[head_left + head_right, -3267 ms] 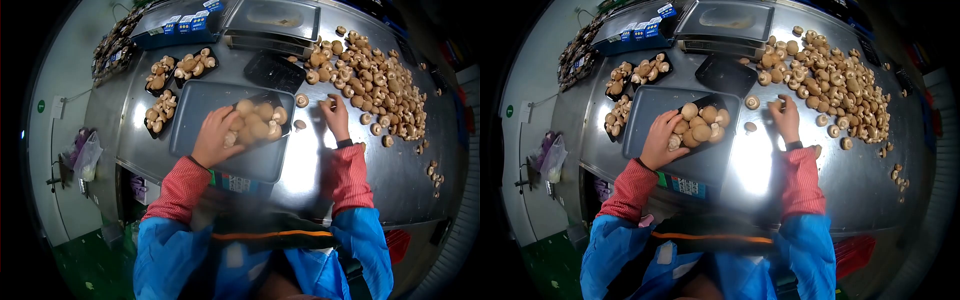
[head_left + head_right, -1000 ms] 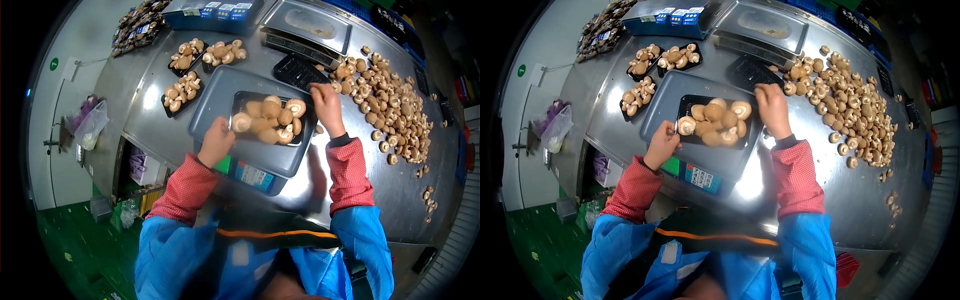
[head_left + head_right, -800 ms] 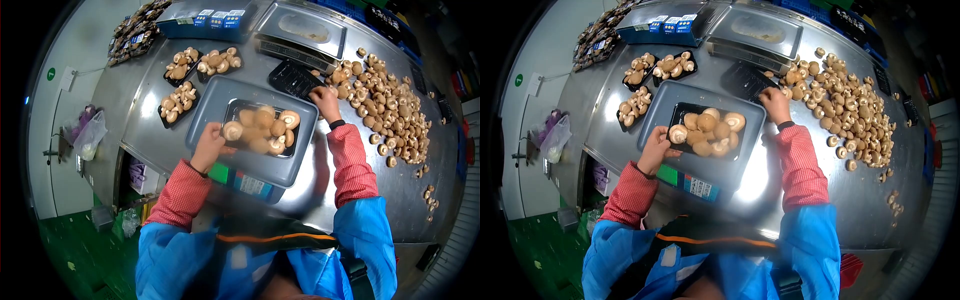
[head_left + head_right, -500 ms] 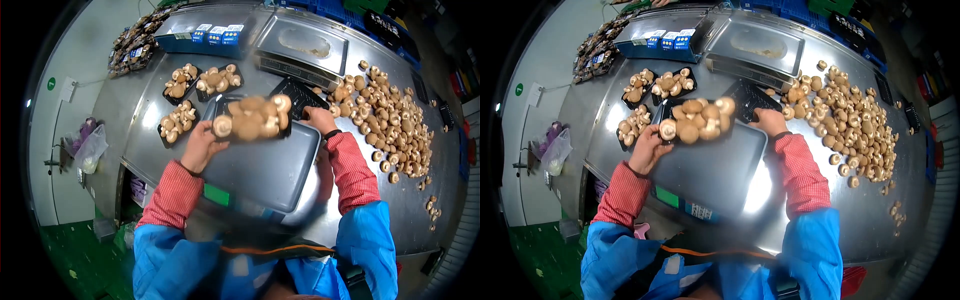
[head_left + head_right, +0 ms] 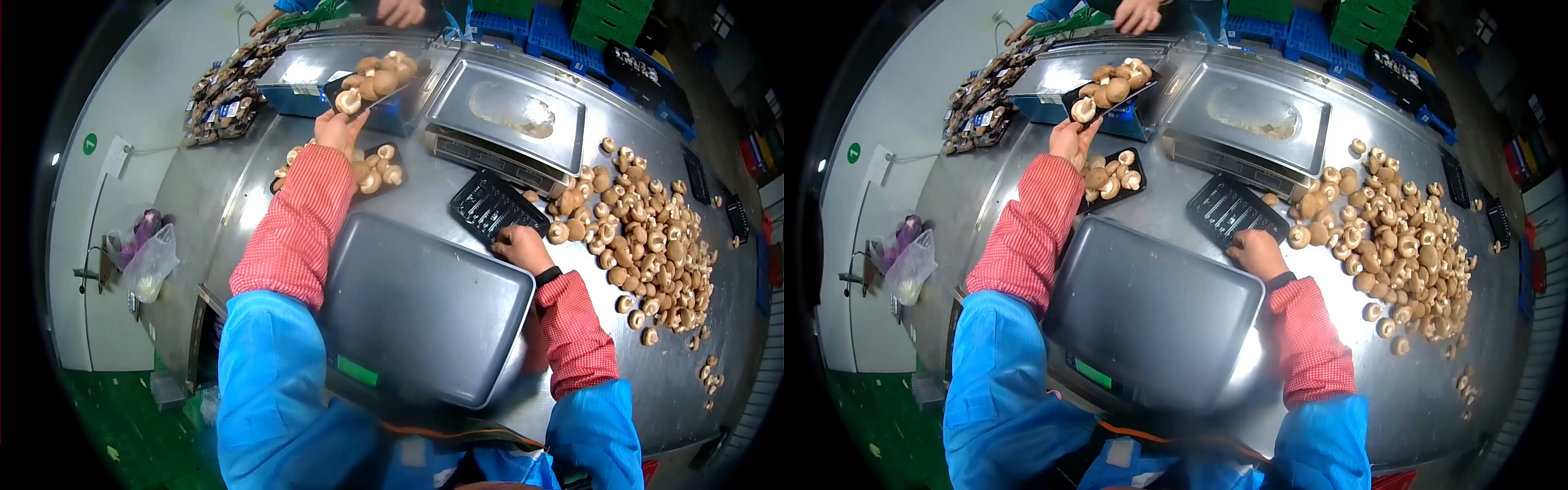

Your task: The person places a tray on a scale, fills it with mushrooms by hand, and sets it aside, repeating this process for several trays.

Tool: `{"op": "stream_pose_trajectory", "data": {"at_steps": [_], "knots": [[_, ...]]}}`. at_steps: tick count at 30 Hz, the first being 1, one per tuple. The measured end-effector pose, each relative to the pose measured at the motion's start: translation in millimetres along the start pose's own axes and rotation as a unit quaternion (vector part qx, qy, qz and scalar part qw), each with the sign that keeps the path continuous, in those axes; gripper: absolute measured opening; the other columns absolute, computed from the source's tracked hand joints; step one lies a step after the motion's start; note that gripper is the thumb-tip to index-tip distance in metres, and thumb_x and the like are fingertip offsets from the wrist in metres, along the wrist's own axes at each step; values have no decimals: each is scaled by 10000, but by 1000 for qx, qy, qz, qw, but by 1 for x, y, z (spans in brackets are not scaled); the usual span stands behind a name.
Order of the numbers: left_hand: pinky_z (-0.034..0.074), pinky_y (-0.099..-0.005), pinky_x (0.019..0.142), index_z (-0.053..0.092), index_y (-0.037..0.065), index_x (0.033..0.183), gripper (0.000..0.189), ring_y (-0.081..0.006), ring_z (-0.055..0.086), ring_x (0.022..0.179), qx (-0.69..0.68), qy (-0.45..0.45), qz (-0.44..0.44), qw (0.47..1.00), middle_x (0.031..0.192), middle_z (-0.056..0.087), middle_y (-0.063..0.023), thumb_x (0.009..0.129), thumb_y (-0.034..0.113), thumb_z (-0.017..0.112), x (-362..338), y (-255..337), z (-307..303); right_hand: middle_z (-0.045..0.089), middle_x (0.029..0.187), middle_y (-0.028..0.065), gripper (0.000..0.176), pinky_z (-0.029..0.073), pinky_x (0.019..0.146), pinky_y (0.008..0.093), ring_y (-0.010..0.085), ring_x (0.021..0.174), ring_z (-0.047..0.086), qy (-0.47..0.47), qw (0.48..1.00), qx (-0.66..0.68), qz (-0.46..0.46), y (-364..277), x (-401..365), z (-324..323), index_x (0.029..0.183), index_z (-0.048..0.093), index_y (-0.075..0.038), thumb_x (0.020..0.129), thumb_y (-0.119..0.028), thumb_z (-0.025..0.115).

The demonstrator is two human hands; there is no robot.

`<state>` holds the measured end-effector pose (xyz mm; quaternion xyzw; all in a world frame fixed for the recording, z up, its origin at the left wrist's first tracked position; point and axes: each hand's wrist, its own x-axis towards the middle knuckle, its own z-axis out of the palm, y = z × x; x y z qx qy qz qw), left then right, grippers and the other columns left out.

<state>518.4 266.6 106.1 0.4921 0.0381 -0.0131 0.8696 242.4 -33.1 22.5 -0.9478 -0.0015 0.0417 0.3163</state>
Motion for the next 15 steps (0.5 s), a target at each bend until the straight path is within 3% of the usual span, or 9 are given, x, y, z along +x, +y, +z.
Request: {"op": "stream_pose_trajectory", "data": {"at_steps": [1, 2, 5, 6, 7, 9, 11, 12, 15], "knots": [[586, -430, 926, 408, -184, 1223, 294, -418, 615, 1056, -16, -5, 0, 1000, 1230, 512, -283, 955, -79, 347, 8, -2, 2, 668, 801, 206, 177, 511, 756, 450, 383, 798, 650, 2, 1000, 8, 1, 1, 0, 1, 830, 706, -23, 790, -196, 705], [590, -448, 903, 287, -112, 1356, 398, -423, 615, 1060, -54, -25, -15, 998, 1290, 458, -314, 992, 6, 399, 18, -7, -2, 668, 795, 202, 167, 512, 749, 444, 378, 789, 651, 5, 1000, 9, -1, 1, 0, 1, 830, 706, -24, 790, -186, 705], [592, -460, 878, 147, 24, 1451, 555, -416, 615, 1068, -51, 45, -50, 996, 1329, 411, -320, 1008, 123, 468, -2, -14, 15, 666, 777, 193, 155, 512, 729, 427, 361, 764, 654, 11, 999, 47, 5, 2, -2, 1, 817, 697, -20, 781, -169, 719], [592, -468, 860, 67, 123, 1471, 657, -401, 620, 1063, -20, 34, -66, 997, 1359, 371, -309, 1004, 232, 515, -9, -21, 13, 666, 771, 189, 155, 511, 722, 421, 355, 757, 655, 13, 998, 65, 8, 2, -3, 1, 810, 693, -18, 776, -166, 726], [545, -479, 892, 32, 133, 1530, 800, -391, 599, 1088, -38, 14, -105, 994, 1421, 326, -334, 964, 207, 592, -24, -25, 13, 665, 766, 187, 161, 511, 716, 416, 350, 751, 655, 11, 997, 75, 20, 2, -2, 2, 803, 687, -16, 770, -166, 735], [592, -418, 830, 334, 32, 1371, 516, -309, 650, 961, 15, -26, -148, 989, 1203, 555, -242, 982, 280, 564, -55, -36, 14, 663, 756, 181, 176, 509, 705, 407, 340, 739, 654, 5, 995, 93, 46, 5, -2, 4, 789, 676, -11, 757, -167, 752], [579, -387, 832, 516, 38, 1196, 337, -248, 653, 911, 25, -61, -200, 978, 1106, 624, -166, 971, 278, 587, -82, -40, 8, 669, 759, 177, 176, 513, 708, 405, 328, 745, 662, 9, 996, 77, 37, 6, -1, 4, 786, 672, -10, 741, -156, 758], [567, -362, 839, 573, 79, 1098, 238, -204, 649, 890, 42, -69, -208, 975, 1085, 636, -119, 970, 279, 587, -104, -34, 14, 672, 764, 176, 166, 516, 715, 402, 325, 751, 665, 8, 996, 89, 30, 8, -1, 5, 788, 674, -11, 737, -147, 754], [557, -330, 837, 551, 98, 1147, 253, -181, 637, 888, 76, -66, -200, 975, 1080, 639, -109, 975, 281, 581, -154, -19, 21, 679, 766, 169, 114, 522, 733, 395, 319, 768, 674, 9, 995, 98, 7, 18, 1, 12, 779, 678, -9, 735, -109, 713]]}}
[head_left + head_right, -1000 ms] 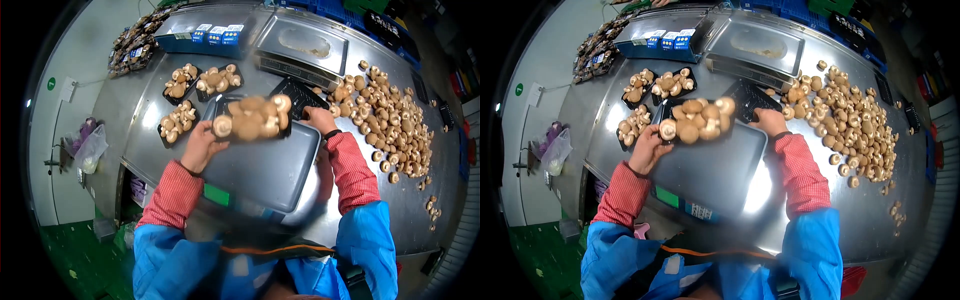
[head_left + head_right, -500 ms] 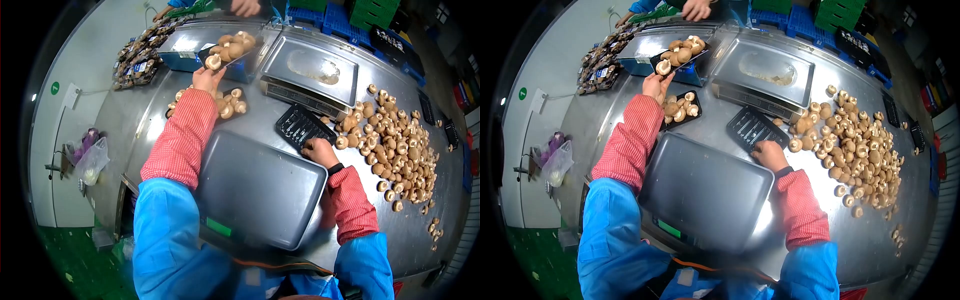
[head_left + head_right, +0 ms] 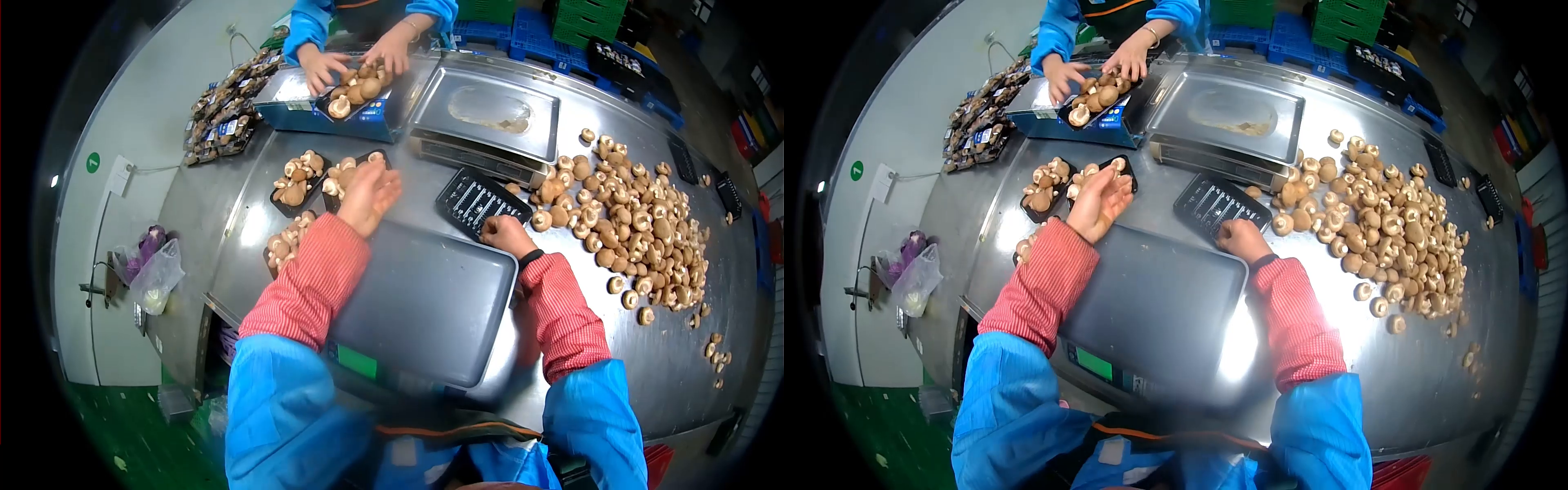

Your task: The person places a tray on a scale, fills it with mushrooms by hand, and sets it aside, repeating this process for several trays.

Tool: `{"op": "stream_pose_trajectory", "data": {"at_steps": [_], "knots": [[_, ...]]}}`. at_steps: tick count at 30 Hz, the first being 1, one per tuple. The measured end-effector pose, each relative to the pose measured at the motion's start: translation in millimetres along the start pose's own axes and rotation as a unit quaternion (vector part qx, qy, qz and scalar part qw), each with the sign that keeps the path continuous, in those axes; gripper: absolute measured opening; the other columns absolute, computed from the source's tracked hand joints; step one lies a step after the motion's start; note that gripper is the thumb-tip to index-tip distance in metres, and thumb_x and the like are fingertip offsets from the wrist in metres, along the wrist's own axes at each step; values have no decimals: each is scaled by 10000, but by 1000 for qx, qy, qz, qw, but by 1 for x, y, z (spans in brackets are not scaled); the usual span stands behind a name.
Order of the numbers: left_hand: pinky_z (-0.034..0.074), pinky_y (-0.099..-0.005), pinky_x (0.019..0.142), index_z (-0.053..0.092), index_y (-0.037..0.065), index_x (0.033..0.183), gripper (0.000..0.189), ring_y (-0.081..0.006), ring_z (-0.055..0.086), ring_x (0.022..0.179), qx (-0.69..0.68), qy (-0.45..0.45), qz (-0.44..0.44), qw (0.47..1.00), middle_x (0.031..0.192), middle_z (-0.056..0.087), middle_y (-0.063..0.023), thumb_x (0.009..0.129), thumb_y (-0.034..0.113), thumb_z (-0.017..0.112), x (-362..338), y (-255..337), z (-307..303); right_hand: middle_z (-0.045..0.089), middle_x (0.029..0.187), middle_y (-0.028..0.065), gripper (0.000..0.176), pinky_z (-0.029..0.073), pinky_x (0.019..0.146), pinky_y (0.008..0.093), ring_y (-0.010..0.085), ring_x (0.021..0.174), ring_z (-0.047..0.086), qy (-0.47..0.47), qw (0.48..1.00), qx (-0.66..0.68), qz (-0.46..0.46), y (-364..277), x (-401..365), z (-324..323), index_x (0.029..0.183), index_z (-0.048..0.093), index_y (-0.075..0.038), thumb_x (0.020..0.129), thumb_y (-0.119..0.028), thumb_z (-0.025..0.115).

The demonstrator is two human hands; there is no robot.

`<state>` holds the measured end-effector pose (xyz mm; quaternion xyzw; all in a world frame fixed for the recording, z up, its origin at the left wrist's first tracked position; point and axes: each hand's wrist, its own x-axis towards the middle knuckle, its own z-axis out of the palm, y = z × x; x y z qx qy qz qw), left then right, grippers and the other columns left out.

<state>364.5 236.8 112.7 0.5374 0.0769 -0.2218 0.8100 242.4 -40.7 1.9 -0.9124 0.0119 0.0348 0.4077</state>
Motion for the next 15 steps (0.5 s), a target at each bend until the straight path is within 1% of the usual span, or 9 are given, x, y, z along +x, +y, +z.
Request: {"op": "stream_pose_trajectory", "data": {"at_steps": [1, 3, 5, 6, 8, 10, 11, 13, 15], "knots": [[548, -320, 835, 524, 105, 1210, 268, -175, 628, 907, 7, -10, 2, 1000, 1085, 636, -103, 990, 253, 557, -16, 0, 3, 680, 768, 171, 96, 521, 735, 398, 323, 772, 674, 6, 1000, -12, -9, -3, -1, -1, 776, 680, -10, 738, -97, 696], [547, -317, 833, 503, 101, 1249, 282, -169, 624, 913, 22, -34, 5, 999, 1085, 633, -94, 999, 227, 538, -40, -2, 1, 679, 773, 185, 71, 519, 742, 413, 341, 778, 671, 21, 999, -35, -32, -7, -1, -1, 777, 688, -19, 747, -70, 649], [550, -310, 825, 478, 91, 1299, 302, -161, 625, 909, 30, -35, -1, 999, 1068, 631, -86, 1015, 192, 504, -62, -4, 3, 681, 793, 190, 74, 518, 749, 420, 349, 792, 669, 58, 996, -55, -27, -8, -1, -1, 782, 686, -23, 749, -66, 637], [551, -312, 826, 475, 89, 1302, 308, -162, 626, 910, 38, -60, -2, 997, 1061, 630, -86, 1014, 194, 506, -72, -6, 6, 682, 803, 192, 76, 518, 753, 424, 354, 800, 668, 78, 995, -65, -25, -10, -3, -2, 785, 686, -24, 750, -64, 631], [554, -317, 829, 469, 83, 1310, 320, -164, 628, 913, 55, -113, -6, 992, 1049, 628, -87, 1013, 197, 511, -92, -11, 11, 650, 798, 183, 65, 502, 723, 436, 363, 786, 637, 177, 981, -46, -61, -10, -11, -3, 796, 620, -14, 749, -58, 632], [552, -346, 860, 431, 79, 1352, 383, -203, 636, 985, 68, -171, -26, 982, 1120, 621, -114, 1032, 282, 482, -107, -18, 17, 622, 784, 178, 86, 487, 696, 444, 367, 770, 616, 273, 957, -32, -98, -33, -30, -22, 796, 578, -11, 747, -53, 635], [550, -355, 871, 418, 80, 1365, 405, -214, 633, 1012, 60, -200, -43, 977, 1143, 617, -122, 1035, 308, 473, -116, -22, 26, 581, 756, 172, 114, 461, 663, 456, 364, 749, 587, 301, 949, -17, -90, -46, -46, -33, 783, 538, -14, 744, -43, 640], [540, -383, 911, 370, 95, 1407, 492, -247, 611, 1101, 60, -248, -63, 965, 1218, 597, -151, 1033, 405, 452, -129, -35, 45, 574, 777, 162, 122, 457, 660, 460, 361, 758, 581, 333, 931, -58, -139, -72, -85, -51, 809, 538, -21, 721, -18, 623], [535, -389, 920, 353, 104, 1420, 506, -250, 602, 1115, 63, -235, -66, 968, 1223, 596, -143, 1025, 396, 474, -139, -51, 71, 563, 790, 152, 156, 461, 657, 457, 356, 761, 574, 343, 912, -73, -213, -84, -125, -51, 827, 538, -30, 699, -19, 626]]}}
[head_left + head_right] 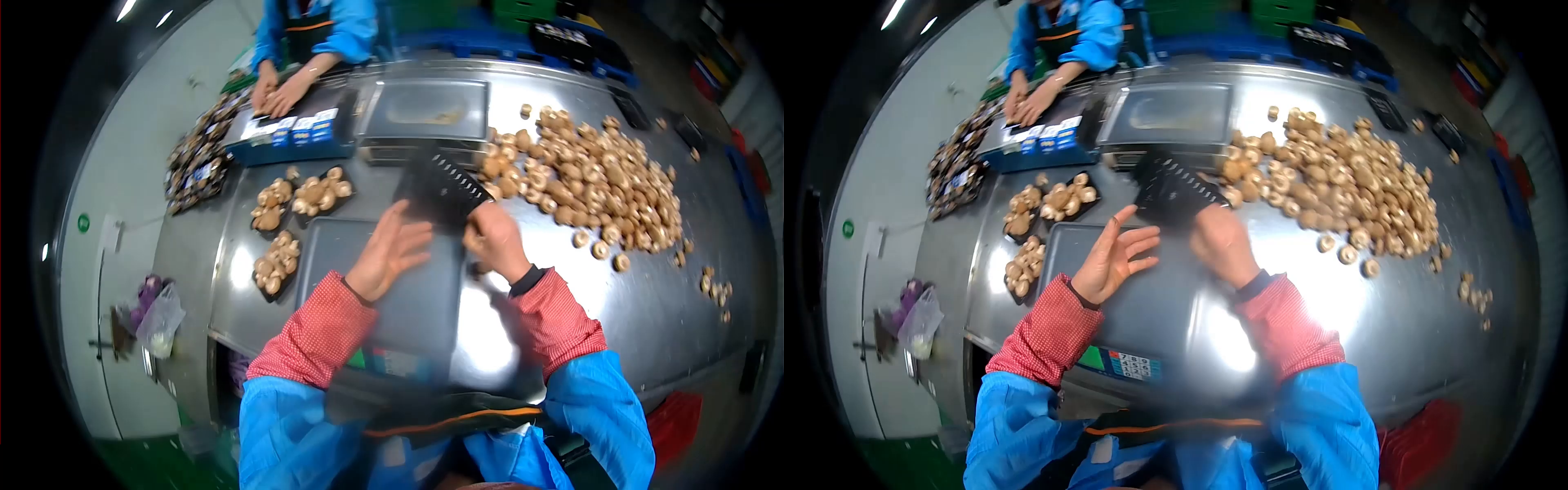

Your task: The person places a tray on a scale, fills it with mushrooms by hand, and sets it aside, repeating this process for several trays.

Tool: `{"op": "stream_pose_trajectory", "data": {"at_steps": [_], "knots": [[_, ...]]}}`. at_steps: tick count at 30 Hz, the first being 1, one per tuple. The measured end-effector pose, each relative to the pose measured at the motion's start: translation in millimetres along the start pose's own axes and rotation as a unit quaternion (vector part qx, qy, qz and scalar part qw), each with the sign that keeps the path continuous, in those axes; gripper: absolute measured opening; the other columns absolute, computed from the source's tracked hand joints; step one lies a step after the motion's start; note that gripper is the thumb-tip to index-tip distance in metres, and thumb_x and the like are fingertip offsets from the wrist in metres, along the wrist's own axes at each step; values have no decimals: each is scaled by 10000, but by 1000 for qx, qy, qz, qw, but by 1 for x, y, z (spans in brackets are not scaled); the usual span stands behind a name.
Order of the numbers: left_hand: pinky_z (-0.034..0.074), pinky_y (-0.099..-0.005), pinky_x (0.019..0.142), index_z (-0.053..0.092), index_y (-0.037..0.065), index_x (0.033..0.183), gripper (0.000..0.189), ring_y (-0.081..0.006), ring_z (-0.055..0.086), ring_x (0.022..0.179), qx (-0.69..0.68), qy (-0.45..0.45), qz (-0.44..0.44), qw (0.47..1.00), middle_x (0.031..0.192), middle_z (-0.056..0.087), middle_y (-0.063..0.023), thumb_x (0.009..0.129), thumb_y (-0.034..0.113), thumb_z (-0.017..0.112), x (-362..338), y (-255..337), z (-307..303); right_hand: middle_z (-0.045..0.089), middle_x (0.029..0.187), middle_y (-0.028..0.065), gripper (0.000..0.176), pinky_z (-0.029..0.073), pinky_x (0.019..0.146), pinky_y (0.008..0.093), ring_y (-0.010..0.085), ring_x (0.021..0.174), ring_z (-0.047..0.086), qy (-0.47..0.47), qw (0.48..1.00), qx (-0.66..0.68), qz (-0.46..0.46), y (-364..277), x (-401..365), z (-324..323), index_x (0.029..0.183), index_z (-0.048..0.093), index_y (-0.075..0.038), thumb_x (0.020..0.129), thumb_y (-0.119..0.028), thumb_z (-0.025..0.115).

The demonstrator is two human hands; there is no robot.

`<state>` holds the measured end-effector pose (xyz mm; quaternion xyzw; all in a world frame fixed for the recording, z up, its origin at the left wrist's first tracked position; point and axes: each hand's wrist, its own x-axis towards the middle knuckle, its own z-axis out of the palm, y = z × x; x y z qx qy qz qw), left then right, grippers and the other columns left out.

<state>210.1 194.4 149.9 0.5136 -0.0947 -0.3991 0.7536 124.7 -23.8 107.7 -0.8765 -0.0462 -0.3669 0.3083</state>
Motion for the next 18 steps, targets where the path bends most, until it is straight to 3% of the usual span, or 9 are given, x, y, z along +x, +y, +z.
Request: {"op": "stream_pose_trajectory", "data": {"at_steps": [3, 5, 7, 9, 11, 12, 13, 17, 18], "knots": [[547, -398, 864, 435, 95, 1372, 442, -234, 619, 1079, 56, -2, -33, 998, 1194, 614, -104, 985, 282, 536, 19, -22, 49, 551, 841, 139, 259, 452, 677, 418, 345, 781, 544, -105, 994, -31, -6, -31, -42, -37, 896, 567, -41, 687, -52, 720], [561, -395, 799, 507, 72, 1315, 408, -215, 641, 1015, 99, -6, -53, 994, 1137, 638, -87, 942, 226, 571, 33, -50, 54, 570, 891, 138, 364, 443, 755, 427, 345, 834, 544, -49, 998, -27, 10, -32, -61, -68, 961, 581, -34, 672, -120, 784], [560, -368, 700, 597, 39, 1206, 366, -183, 656, 892, 208, -22, -74, 975, 1034, 662, -85, 876, 196, 607, 28, -55, 86, 569, 890, 134, 462, 413, 795, 466, 374, 886, 541, 14, 981, -133, 137, -29, -73, -101, 1039, 595, -27, 651, -174, 798], [549, -332, 661, 642, -17, 1118, 353, -188, 660, 820, 253, -84, -82, 960, 976, 676, -114, 849, 212, 633, 31, -82, 104, 618, 963, 148, 497, 449, 819, 414, 338, 914, 581, 43, 956, -233, 173, -24, -80, -132, 1116, 595, -12, 694, -165, 807], [552, -334, 693, 600, -8, 1207, 462, -192, 670, 867, 392, -153, -134, 897, 1062, 674, -171, 858, 289, 663, 20, -62, 137, 652, 1039, 130, 447, 467, 859, 342, 239, 954, 607, -83, 899, 84, 423, -9, -100, -147, 1172, 582, 9, 795, -144, 768], [544, -317, 758, 557, 24, 1287, 538, -190, 666, 939, 354, -220, 70, 906, 1119, 666, -183, 869, 340, 680, 34, -102, 122, 653, 1061, 111, 401, 465, 866, 313, 196, 965, 597, -79, 878, 164, 442, 3, -119, -148, 1185, 577, 17, 842, -130, 724], [523, -306, 829, 539, 41, 1318, 575, -198, 654, 979, 395, -234, 23, 888, 1112, 671, -166, 872, 367, 697, 28, -75, 127, 651, 1073, 93, 366, 462, 870, 298, 168, 973, 588, -68, 863, 215, 453, 7, -130, -147, 1193, 575, 22, 876, -121, 687], [523, -301, 823, 532, 26, 1305, 531, -173, 641, 958, 335, -28, 129, 933, 1043, 664, -101, 871, 272, 714, 75, -42, 47, 618, 1158, 78, 358, 457, 896, 292, 144, 1006, 574, 60, 794, 316, 516, 13, -161, -136, 1285, 520, 24, 955, -105, 575], [525, -288, 794, 506, 25, 1315, 528, -150, 634, 924, 418, 72, 117, 898, 1026, 651, -79, 871, 226, 709, 85, -11, 22, 609, 1180, 81, 377, 454, 908, 296, 153, 1024, 574, 91, 780, 330, 524, 15, -167, -134, 1307, 501, 21, 957, -104, 568]]}}
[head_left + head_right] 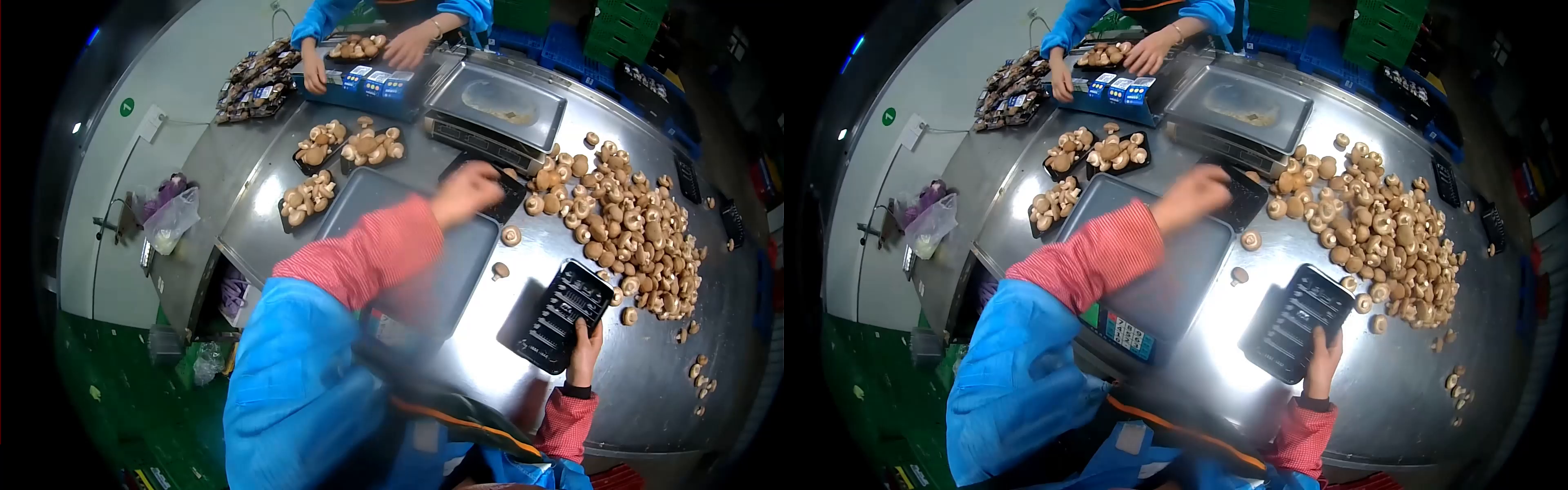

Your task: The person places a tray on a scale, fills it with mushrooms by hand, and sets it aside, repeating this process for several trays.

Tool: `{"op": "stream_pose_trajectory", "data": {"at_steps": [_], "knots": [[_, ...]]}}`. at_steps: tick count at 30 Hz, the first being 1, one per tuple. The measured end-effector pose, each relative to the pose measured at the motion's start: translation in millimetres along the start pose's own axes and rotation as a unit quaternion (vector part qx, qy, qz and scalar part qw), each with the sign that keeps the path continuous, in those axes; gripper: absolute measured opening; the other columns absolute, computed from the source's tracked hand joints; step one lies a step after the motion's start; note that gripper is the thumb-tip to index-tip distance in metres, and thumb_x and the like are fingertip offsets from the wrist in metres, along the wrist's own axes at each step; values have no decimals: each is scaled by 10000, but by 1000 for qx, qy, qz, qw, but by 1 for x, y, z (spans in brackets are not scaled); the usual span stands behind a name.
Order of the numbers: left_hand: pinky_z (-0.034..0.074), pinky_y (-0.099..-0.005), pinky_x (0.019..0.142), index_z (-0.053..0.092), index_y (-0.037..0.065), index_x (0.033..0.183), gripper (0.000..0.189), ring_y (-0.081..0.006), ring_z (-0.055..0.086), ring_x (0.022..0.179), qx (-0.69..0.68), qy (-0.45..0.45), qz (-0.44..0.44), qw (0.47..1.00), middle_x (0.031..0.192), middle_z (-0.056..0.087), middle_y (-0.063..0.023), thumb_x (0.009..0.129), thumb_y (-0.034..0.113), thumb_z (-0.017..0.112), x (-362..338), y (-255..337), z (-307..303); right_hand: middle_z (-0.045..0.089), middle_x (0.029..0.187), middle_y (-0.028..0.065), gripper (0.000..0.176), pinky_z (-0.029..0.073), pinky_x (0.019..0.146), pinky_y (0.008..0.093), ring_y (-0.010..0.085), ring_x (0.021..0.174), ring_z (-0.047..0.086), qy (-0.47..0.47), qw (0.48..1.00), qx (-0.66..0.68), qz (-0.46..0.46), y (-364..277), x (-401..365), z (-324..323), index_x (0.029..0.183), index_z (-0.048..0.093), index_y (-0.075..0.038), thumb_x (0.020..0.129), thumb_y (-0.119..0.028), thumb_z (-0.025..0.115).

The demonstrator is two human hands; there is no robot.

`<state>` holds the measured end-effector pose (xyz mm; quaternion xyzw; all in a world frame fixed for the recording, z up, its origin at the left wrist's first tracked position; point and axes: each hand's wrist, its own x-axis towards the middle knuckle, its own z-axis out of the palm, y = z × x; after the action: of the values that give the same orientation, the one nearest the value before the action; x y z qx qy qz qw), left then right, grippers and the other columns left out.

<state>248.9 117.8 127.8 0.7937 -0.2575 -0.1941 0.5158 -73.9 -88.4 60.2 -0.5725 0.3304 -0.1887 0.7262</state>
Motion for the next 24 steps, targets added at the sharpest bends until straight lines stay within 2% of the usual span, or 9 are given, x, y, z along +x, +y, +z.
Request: {"op": "stream_pose_trajectory", "data": {"at_steps": [1, 3, 8, 11, 12, 13, 16, 19, 24], "knots": [[516, -282, 787, 476, 29, 1335, 550, -151, 627, 894, -105, 91, -61, 988, 1031, 645, -78, 870, 214, 702, 14, -12, -27, 600, 1201, 83, 396, 451, 920, 299, 161, 1041, 574, 20, 999, 31, 3, 9, 2, -4, 1329, 481, 18, 960, -102, 561], [518, -307, 819, 434, 24, 1374, 624, -175, 624, 943, -53, 246, -30, 967, 1093, 646, -109, 849, 228, 703, 48, -63, -82, 592, 1221, 95, 402, 423, 968, 304, 181, 1092, 559, 44, 999, -7, 25, 25, 4, -10, 1337, 475, 20, 961, -98, 557], [506, -329, 885, 528, -8, 1293, 586, -220, 640, 1011, 112, 362, -164, 911, 1103, 660, -144, 803, 256, 712, 72, -126, -173, 603, 1209, 100, 381, 426, 959, 302, 170, 1072, 566, 32, 999, -34, 21, 30, 0, 6, 1315, 490, 30, 964, -97, 563], [502, -331, 895, 609, 13, 1207, 461, -236, 649, 1012, 149, 282, -98, 943, 1062, 676, -151, 815, 232, 708, 54, -75, -141, 616, 1181, 99, 359, 436, 943, 299, 166, 1038, 577, 31, 998, -44, 26, 33, 4, 11, 1294, 505, 33, 967, -103, 564], [504, -336, 896, 640, 40, 1169, 370, -252, 655, 1007, 128, 289, 18, 949, 1031, 687, -145, 837, 196, 691, 73, -105, -132, 617, 1178, 100, 355, 437, 941, 299, 166, 1034, 576, 25, 998, -46, 29, 36, 6, 11, 1290, 509, 32, 967, -104, 564], [504, -330, 891, 639, 51, 1172, 351, -237, 655, 1000, 156, 267, 43, 950, 1031, 688, -133, 848, 180, 684, 86, -135, -122, 619, 1175, 101, 350, 438, 939, 299, 166, 1030, 576, 18, 998, -48, 31, 38, 8, 11, 1286, 513, 32, 968, -105, 564], [513, -311, 860, 635, 61, 1170, 323, -199, 658, 970, 178, 197, 99, 959, 1022, 690, -105, 868, 167, 676, 75, -81, -81, 619, 1164, 104, 343, 439, 935, 300, 168, 1022, 576, 26, 997, -68, 11, 35, 11, 14, 1282, 517, 27, 969, -104, 559], [519, -308, 842, 641, 78, 1163, 304, -187, 662, 952, 57, 73, 32, 995, 1021, 687, -102, 876, 172, 676, 68, -40, -49, 614, 1167, 97, 344, 438, 934, 298, 169, 1023, 575, 36, 998, -59, 15, 24, 9, 18, 1286, 511, 28, 970, -102, 554], [513, -325, 918, 556, 30, 1288, 477, -187, 655, 1000, 32, -171, 38, 984, 1065, 679, -109, 872, 201, 714, 52, 7, 45, 607, 1172, 94, 365, 431, 930, 293, 169, 1050, 555, 137, 989, -44, -18, 35, 16, -24, 1277, 512, 33, 937, -88, 562]]}}
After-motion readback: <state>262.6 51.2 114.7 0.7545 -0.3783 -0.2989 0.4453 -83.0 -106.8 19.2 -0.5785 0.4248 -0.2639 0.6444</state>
